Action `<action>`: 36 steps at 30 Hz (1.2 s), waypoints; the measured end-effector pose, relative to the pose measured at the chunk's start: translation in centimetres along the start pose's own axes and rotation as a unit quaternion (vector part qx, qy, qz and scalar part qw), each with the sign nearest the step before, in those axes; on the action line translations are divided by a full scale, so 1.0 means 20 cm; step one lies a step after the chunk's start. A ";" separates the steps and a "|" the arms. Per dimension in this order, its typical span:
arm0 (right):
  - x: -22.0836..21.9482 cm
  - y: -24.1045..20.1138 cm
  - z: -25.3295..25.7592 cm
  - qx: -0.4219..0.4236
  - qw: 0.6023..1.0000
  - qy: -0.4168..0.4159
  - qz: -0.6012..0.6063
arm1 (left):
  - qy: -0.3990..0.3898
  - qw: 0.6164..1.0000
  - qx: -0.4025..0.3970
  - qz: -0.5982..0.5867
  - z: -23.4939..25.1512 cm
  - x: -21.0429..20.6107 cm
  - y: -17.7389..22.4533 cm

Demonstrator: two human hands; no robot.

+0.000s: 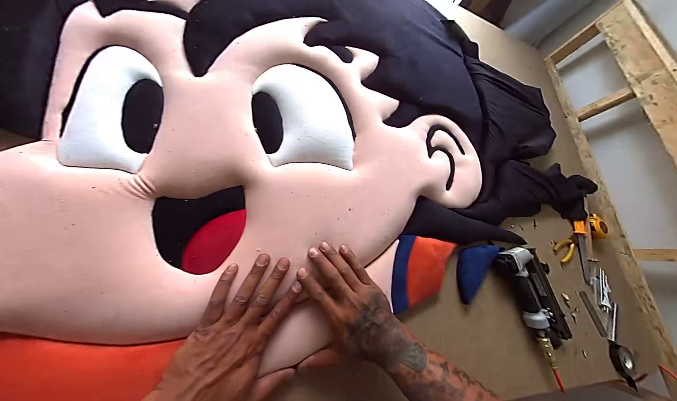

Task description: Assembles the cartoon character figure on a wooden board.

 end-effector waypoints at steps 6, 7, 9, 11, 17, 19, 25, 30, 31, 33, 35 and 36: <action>0.20 0.38 -0.48 -0.070 0.997 0.026 0.018 | -0.016 1.000 -0.013 0.009 0.00 0.00 -0.01; 0.20 0.50 -0.57 -0.083 0.996 0.012 -0.007 | -0.018 1.000 -0.012 0.010 0.00 0.00 -0.01; 0.18 0.70 -0.68 -0.085 0.995 -0.013 -0.048 | -0.022 1.000 -0.013 0.011 0.00 0.01 -0.02; 0.15 0.81 -0.69 -0.056 0.996 -0.030 -0.068 | -0.030 0.999 -0.014 0.007 0.00 0.01 -0.02; 0.10 0.87 -0.57 0.040 0.995 -0.054 -0.071 | -0.054 0.998 -0.014 -0.012 0.01 0.01 -0.03; 0.10 0.88 -0.56 0.039 0.995 -0.050 -0.075 | -0.046 0.999 -0.013 -0.019 0.01 0.00 -0.03; 0.15 0.88 -0.52 0.030 0.995 -0.050 -0.087 | -0.043 0.999 -0.011 -0.009 0.01 0.00 -0.03; 0.17 0.93 -0.44 0.032 0.997 -0.051 -0.050 | -0.065 0.998 -0.010 -0.016 0.01 0.02 -0.02; 0.15 0.94 -0.44 0.030 0.997 -0.053 -0.050 | -0.073 0.997 -0.008 -0.022 0.02 0.02 -0.02; 0.14 0.96 -0.42 0.030 0.997 -0.052 -0.051 | -0.080 0.996 -0.005 -0.028 0.02 0.03 -0.03; 0.12 0.98 -0.42 0.028 0.997 -0.048 -0.050 | -0.082 0.996 -0.005 -0.034 0.03 0.03 -0.04; 0.12 0.98 -0.42 0.027 0.997 -0.051 -0.050 | -0.084 0.996 -0.006 -0.036 0.03 0.03 -0.04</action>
Point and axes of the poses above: each hand's wrist, its own z-axis towards the middle knuckle, its own x-axis out of the back of the hand, y = z × x, the point moved 5 cm from there along z, towards the middle knuckle, and after that the axes turned 10 degrees about -y, right-handed, at the moved point
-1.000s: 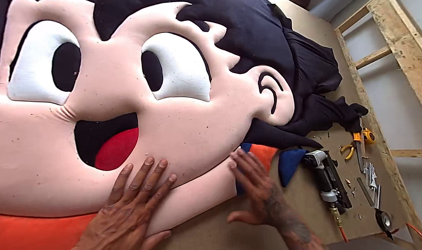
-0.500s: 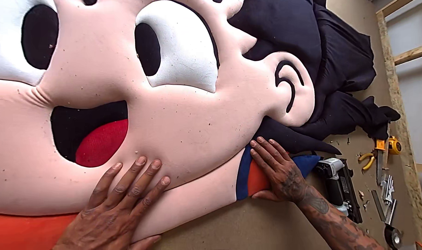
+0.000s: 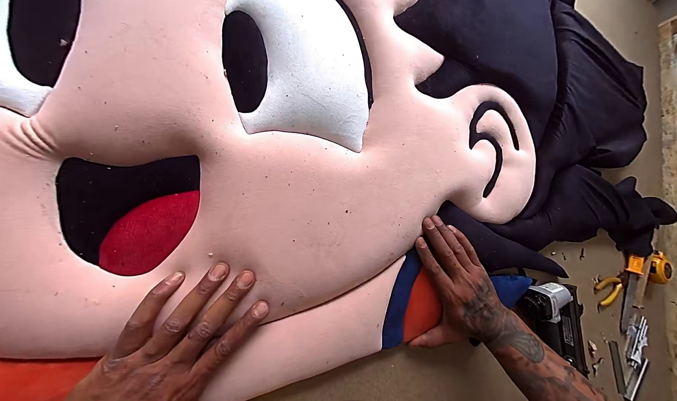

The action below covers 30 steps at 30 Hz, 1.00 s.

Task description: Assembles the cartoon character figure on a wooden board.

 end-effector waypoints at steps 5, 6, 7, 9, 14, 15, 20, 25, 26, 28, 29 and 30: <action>0.01 -0.01 0.00 -0.001 1.000 -0.001 -0.003 | -0.001 1.000 -0.007 -0.003 -0.01 0.00 0.01; 0.01 -0.02 -0.01 -0.002 1.000 0.002 -0.003 | 0.000 1.000 -0.009 -0.004 -0.01 0.00 0.00; 0.01 -0.02 -0.01 -0.002 1.000 0.005 -0.005 | 0.000 1.000 -0.008 -0.002 -0.01 0.00 0.01; 0.00 -0.03 -0.02 0.000 1.000 0.012 -0.004 | 0.004 1.000 -0.003 0.000 -0.02 0.00 0.02; 0.02 -0.06 -0.15 -0.055 0.996 0.071 -0.004 | 0.070 0.997 -0.009 0.014 -0.03 -0.04 0.01; 0.03 -0.07 -0.18 -0.079 0.993 0.086 -0.015 | 0.082 0.997 -0.008 0.014 -0.03 -0.04 0.01; 0.01 -0.09 -0.23 -0.107 0.989 0.102 -0.023 | 0.104 0.994 -0.007 0.013 -0.04 -0.04 0.05; 0.00 -0.08 -0.21 -0.084 0.991 0.105 0.000 | 0.098 0.995 -0.021 0.011 -0.04 -0.02 0.06; 0.00 -0.07 -0.21 -0.081 0.991 0.107 -0.001 | 0.095 0.995 -0.023 0.011 -0.04 -0.02 0.05; 0.00 -0.07 -0.21 -0.080 0.991 0.106 -0.002 | 0.094 0.995 -0.025 0.011 -0.03 -0.02 0.05; 0.00 -0.07 -0.21 -0.080 0.991 0.104 -0.005 | 0.095 0.995 -0.024 0.011 -0.03 -0.02 0.05; 0.00 -0.07 -0.21 -0.080 0.992 0.099 -0.010 | 0.097 0.995 -0.023 0.009 -0.03 -0.02 0.05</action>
Point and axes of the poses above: each hand's wrist, its own z-axis towards the middle knuckle, its own x-axis out of the back of the hand, y = z × x, the point moved 5 cm from there along z, towards the middle knuckle, and after that the axes turned 10 degrees about -y, right-handed, at the moved point
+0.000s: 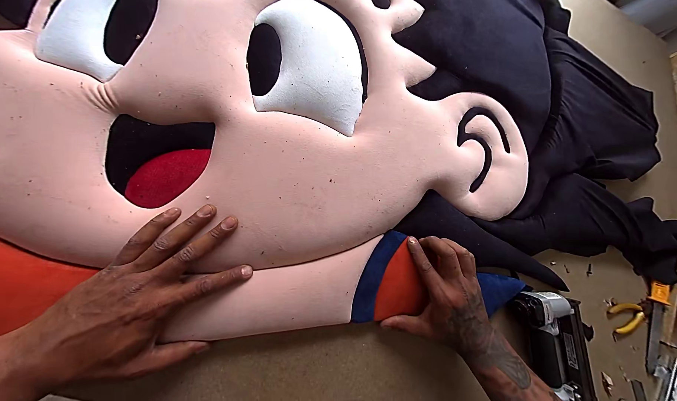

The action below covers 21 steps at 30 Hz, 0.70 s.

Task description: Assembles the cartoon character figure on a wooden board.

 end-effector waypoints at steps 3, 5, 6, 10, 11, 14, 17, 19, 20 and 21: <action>0.02 0.00 0.02 -0.002 1.000 0.000 -0.023 | 0.015 1.000 0.002 -0.011 0.01 0.00 -0.01; 0.02 0.00 0.06 0.017 0.999 -0.012 -0.026 | 0.024 0.999 0.006 -0.023 0.00 0.00 -0.02; 0.01 0.00 0.09 0.040 0.999 -0.028 -0.020 | 0.025 0.999 0.011 -0.029 0.00 0.00 -0.02; -0.05 0.00 0.21 0.127 0.989 -0.068 0.017 | 0.030 0.997 0.021 -0.062 -0.01 0.00 -0.04; -0.06 0.00 0.22 0.129 0.989 -0.074 0.019 | 0.023 0.997 0.024 -0.072 -0.01 0.00 -0.04; -0.07 0.00 0.23 0.122 0.989 -0.082 0.021 | 0.014 0.996 0.034 -0.084 -0.01 0.00 -0.05; -0.08 0.00 0.25 0.121 0.989 -0.079 0.019 | 0.031 0.996 0.036 -0.073 -0.03 -0.02 -0.06; -0.07 0.01 0.24 0.118 0.990 -0.073 0.018 | 0.037 0.997 0.033 -0.062 -0.03 -0.03 -0.05; -0.04 0.02 0.23 0.116 0.990 -0.073 0.019 | 0.032 0.998 0.032 -0.054 -0.01 -0.03 -0.04; -0.02 0.03 0.21 0.117 0.990 -0.077 0.022 | 0.026 0.998 0.033 -0.045 -0.01 -0.03 -0.02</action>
Point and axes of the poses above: each hand's wrist, its own z-axis towards the middle knuckle, its own x-axis out of the back of the hand, y = z × x, the point moved 5 cm from there along z, towards the middle knuckle, and after that the axes turned 10 degrees about -y, right-handed, at the moved point
